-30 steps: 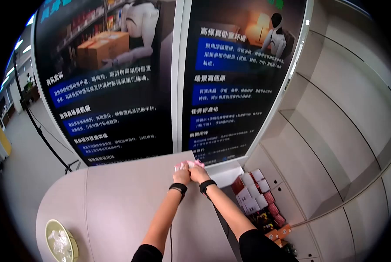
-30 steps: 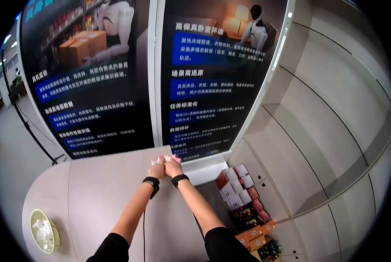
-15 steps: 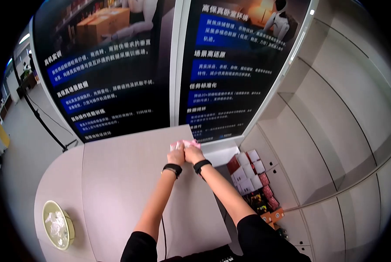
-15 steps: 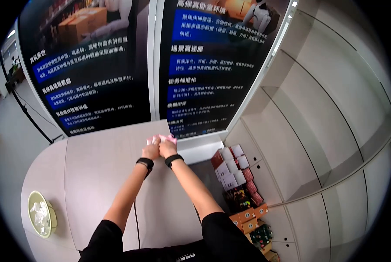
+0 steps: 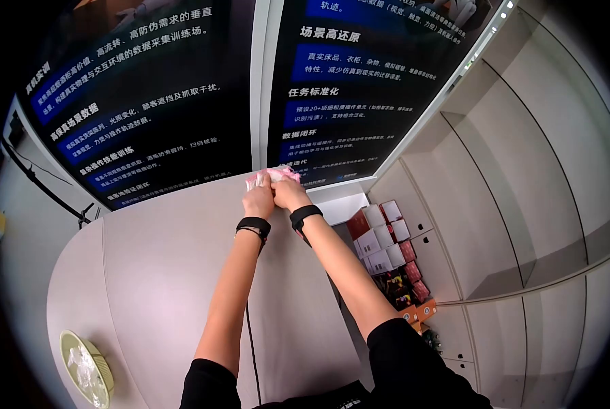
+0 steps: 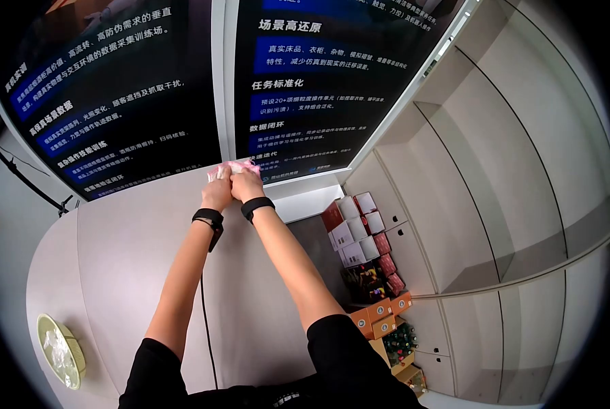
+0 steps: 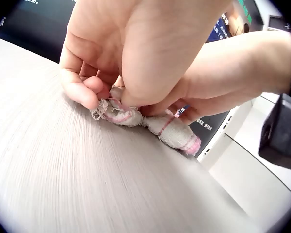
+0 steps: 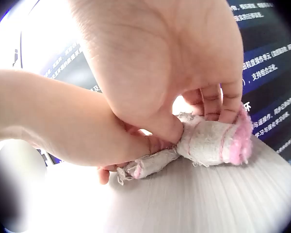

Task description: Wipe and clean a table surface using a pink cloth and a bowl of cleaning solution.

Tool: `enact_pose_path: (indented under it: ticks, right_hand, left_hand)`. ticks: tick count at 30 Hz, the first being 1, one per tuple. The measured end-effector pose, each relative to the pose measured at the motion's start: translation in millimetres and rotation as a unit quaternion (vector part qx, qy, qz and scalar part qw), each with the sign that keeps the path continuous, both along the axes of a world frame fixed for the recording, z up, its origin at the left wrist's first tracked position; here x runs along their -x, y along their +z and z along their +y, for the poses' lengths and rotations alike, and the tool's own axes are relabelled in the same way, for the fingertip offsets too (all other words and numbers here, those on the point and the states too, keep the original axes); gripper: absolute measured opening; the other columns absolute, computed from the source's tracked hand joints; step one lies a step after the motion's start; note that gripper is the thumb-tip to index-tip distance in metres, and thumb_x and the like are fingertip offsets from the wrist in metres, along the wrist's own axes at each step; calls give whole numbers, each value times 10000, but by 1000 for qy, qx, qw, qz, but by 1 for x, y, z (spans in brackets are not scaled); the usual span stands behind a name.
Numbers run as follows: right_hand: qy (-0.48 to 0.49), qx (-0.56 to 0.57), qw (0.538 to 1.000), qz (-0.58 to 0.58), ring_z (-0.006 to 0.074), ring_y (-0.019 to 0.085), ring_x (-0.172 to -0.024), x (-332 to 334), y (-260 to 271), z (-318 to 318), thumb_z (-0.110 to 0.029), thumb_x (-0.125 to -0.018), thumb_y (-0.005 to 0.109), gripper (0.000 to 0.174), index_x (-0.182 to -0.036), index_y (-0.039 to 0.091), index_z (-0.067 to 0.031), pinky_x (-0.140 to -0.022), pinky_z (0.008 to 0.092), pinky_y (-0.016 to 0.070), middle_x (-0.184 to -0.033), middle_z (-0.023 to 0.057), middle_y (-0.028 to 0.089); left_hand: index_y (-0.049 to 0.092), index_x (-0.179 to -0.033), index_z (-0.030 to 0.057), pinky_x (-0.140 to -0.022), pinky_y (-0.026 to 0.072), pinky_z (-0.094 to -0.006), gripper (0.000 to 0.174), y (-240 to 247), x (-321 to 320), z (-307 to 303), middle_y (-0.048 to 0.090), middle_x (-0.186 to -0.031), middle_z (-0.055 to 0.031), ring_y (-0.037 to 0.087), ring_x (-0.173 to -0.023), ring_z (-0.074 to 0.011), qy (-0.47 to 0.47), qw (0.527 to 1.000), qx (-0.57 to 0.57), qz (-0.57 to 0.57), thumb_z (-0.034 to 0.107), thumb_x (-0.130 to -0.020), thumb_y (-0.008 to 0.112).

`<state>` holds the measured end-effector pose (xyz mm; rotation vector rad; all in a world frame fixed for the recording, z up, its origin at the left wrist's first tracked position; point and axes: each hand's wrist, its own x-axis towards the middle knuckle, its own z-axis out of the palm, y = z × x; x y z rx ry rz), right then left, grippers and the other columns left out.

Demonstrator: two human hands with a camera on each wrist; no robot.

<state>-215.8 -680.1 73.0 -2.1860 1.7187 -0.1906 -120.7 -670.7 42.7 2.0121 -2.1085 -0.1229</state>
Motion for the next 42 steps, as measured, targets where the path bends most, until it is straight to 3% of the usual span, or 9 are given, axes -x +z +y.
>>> enact_pose_path:
  ticks: [4, 5, 10, 14, 19, 23, 24, 31, 42]
  right_hand:
    - [13, -5, 999, -50, 249, 518, -871, 2, -6, -21, -182, -665, 515, 229, -878, 599, -183, -766, 339, 402, -905, 107, 563]
    - [26, -26, 999, -24, 220, 510, -922, 0, -5, -24, -205, -697, 487, 234, -907, 590, -213, -801, 333, 397, -948, 62, 559]
    - [-20, -6, 1000, -16, 243, 471, -985, -7, 4, -9, -224, -727, 445, 245, -932, 581, -229, -832, 336, 373, -1110, 93, 466]
    - [16, -45, 998, 41, 231, 469, -997, -8, 21, 10, -187, -739, 412, 269, -951, 574, -152, -828, 337, 375, -1071, 87, 500]
    - [28, -6, 997, 70, 257, 491, -944, -10, 6, 34, -219, -721, 438, 294, -993, 540, -172, -814, 350, 385, -999, 132, 515]
    - [44, -7, 996, 79, 260, 493, -939, -11, 4, 44, -185, -731, 428, 268, -965, 545, -128, -805, 349, 391, -1008, 137, 511]
    - [12, -1, 997, 81, 226, 472, -994, -14, 2, 45, -192, -767, 380, 264, -923, 587, -140, -854, 354, 339, -1030, 97, 526]
    - [44, -24, 997, 61, 225, 479, -986, -10, 14, 30, -197, -761, 401, 256, -919, 588, -123, -838, 337, 364, -1032, 102, 523]
    - [-20, -18, 998, 51, 239, 428, -1049, -25, 9, -7, -203, -773, 376, 279, -957, 581, -160, -893, 356, 289, -1136, 107, 446]
  left_hand:
    - [325, -1159, 151, -523, 464, -348, 403, 6, -3, -10, 591, -715, -100, 587, -635, -249, 4, 1000, -9, 7, 197, -766, 403]
    - [328, -1148, 149, -524, 463, -357, 390, 8, -3, -12, 591, -720, -106, 586, -642, -258, 3, 1000, -21, 13, 191, -767, 400]
    - [295, -1190, 169, -533, 465, -372, 425, 4, -3, -11, 587, -720, -103, 585, -644, -261, 6, 1000, -20, 3, 183, -775, 384]
    - [250, -1227, 216, -555, 463, -370, 460, 8, -6, 1, 592, -798, -94, 588, -696, -251, -5, 997, -69, -17, 209, -783, 372]
    - [243, -1230, 205, -560, 459, -373, 473, 12, -10, 33, 591, -800, -105, 584, -708, -258, -12, 996, -91, 17, 197, -775, 370]
    - [217, -1236, 183, -592, 452, -410, 494, 11, -12, 44, 586, -782, -141, 575, -703, -297, -10, 996, -88, 26, 210, -769, 375]
    - [223, -1235, 179, -589, 452, -410, 497, 10, -12, 44, 585, -780, -147, 575, -698, -301, -13, 997, -75, 21, 208, -766, 384]
    - [224, -1237, 149, -581, 456, -401, 493, 12, -11, 31, 584, -776, -151, 575, -692, -303, -8, 997, -80, 23, 201, -770, 375]
    - [231, -1237, 159, -580, 461, -389, 491, 10, -16, -9, 587, -782, -142, 579, -695, -286, 6, 997, -70, -8, 205, -771, 376]
